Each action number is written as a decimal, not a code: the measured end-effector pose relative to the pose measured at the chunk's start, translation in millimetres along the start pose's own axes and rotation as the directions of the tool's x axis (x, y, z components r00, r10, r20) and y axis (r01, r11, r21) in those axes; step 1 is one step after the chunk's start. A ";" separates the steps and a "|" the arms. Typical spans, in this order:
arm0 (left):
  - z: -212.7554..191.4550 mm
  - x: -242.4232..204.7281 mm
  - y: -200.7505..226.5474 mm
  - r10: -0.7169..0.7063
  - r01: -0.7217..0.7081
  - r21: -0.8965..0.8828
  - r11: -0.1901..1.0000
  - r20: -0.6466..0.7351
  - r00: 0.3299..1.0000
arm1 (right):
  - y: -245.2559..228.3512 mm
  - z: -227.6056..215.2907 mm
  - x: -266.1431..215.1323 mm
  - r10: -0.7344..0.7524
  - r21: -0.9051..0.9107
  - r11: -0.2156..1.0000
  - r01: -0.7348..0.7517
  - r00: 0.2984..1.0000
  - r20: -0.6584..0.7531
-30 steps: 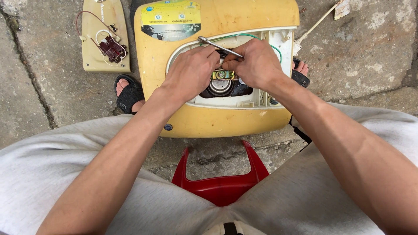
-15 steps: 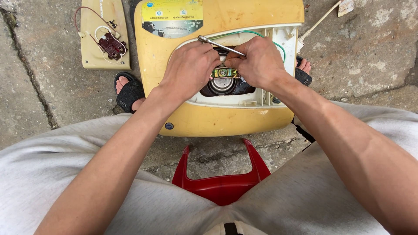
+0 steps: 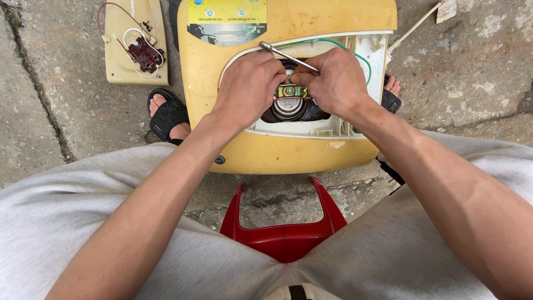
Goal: Securing a heating element assembly inside an appliance by tightening nuts with a wrench.
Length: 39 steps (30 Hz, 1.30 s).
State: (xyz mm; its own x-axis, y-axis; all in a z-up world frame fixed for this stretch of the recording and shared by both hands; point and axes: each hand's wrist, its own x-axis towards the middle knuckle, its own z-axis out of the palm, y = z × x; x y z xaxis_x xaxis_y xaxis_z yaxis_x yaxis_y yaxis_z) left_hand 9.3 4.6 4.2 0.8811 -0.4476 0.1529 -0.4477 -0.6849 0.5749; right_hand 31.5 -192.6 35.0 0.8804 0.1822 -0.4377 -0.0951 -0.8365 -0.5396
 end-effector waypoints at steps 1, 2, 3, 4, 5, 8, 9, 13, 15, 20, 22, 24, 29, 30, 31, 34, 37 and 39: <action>1.2 0.0 -1.1 -0.001 0.001 0.001 1.000 -0.001 1.000 | -0.9 -0.5 0.5 -0.001 0.000 1.000 0.001 1.000 0.000; 2.7 -1.1 -1.4 -0.005 0.006 0.006 1.000 -0.010 1.000 | -1.4 -0.5 -0.4 0.017 0.003 1.000 -0.017 1.000 0.003; 4.1 -2.2 -1.6 -0.010 0.010 0.011 1.000 -0.018 1.000 | -2.0 -0.6 -1.4 0.035 0.007 0.999 -0.035 0.999 0.007; 3.4 -2.5 -0.4 -0.010 0.010 0.011 1.000 -0.018 1.000 | -2.5 -1.6 -2.9 0.035 0.007 0.999 -0.035 0.999 0.006; 2.5 -2.6 0.6 0.003 -0.003 0.004 1.000 -0.037 0.999 | -3.3 -2.7 -4.3 0.014 0.030 0.999 -0.015 1.000 0.009; 1.0 -3.3 3.0 0.045 -0.046 -0.001 0.999 -0.082 0.996 | -2.4 -3.6 -5.2 -0.013 0.062 0.998 0.012 1.000 0.016; 0.8 -3.8 3.6 0.075 -0.076 0.001 0.997 -0.106 0.992 | -1.4 -3.1 -4.7 -0.017 0.072 0.997 0.015 1.000 0.021; 1.8 -5.2 1.3 0.102 -0.106 -0.022 0.994 -0.137 0.985 | 3.7 -0.2 -3.9 -0.051 0.095 0.994 0.052 0.999 -0.005; 3.2 -5.0 -4.8 0.106 -0.117 -0.077 0.990 -0.130 0.986 | 7.9 1.8 -4.0 -0.069 0.158 0.985 0.069 0.998 -0.007; -4.1 -4.2 -2.7 0.092 -0.102 -0.100 0.990 -0.099 0.991 | 0.9 -4.3 -6.8 -0.077 0.181 0.981 0.075 0.997 0.008; -9.7 -4.8 0.8 0.088 -0.099 -0.125 0.987 -0.090 0.992 | -0.9 -7.7 -7.6 -0.086 0.189 0.978 0.083 0.996 0.004; -15.9 -8.9 3.7 -0.030 0.034 -0.176 0.984 0.028 0.999 | -4.9 -9.8 -8.2 -0.042 0.230 0.973 0.032 0.998 0.038; -35.6 -9.6 18.4 -0.244 0.304 -0.253 0.918 0.243 0.939 | 4.2 -4.5 -7.0 -0.068 0.215 0.975 0.063 0.998 0.015; -37.8 -10.7 18.0 -0.254 0.315 -0.260 0.913 0.245 0.936 | 3.1 -3.6 -7.9 -0.077 0.217 0.973 0.073 0.997 0.008; -37.0 -10.9 20.2 -0.255 0.318 -0.261 0.912 0.247 0.935 | 2.9 -4.7 -10.1 -0.075 0.217 0.973 0.071 0.997 0.011; -36.5 -8.9 19.8 -0.274 0.328 -0.242 0.913 0.229 0.934 | -4.0 -8.0 -12.5 -0.096 0.240 0.967 0.087 0.995 0.027; -30.9 -5.6 15.2 -0.289 0.339 -0.218 0.915 0.234 0.928 | -8.5 -9.8 -16.3 -0.089 0.240 0.968 0.076 0.995 0.043; -26.9 -6.0 15.6 -0.327 0.372 -0.225 0.901 0.214 0.920 | -3.2 -7.6 -16.2 -0.091 0.238 0.968 0.082 0.996 0.025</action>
State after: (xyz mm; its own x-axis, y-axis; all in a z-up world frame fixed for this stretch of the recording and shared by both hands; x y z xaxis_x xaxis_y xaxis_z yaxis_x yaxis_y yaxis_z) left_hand 1.2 12.2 33.9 0.9246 -0.3115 -0.2195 -0.0411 -0.6540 0.7554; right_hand 21.1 -196.8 49.3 0.8734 0.2706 -0.4049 -0.1301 -0.6716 -0.7294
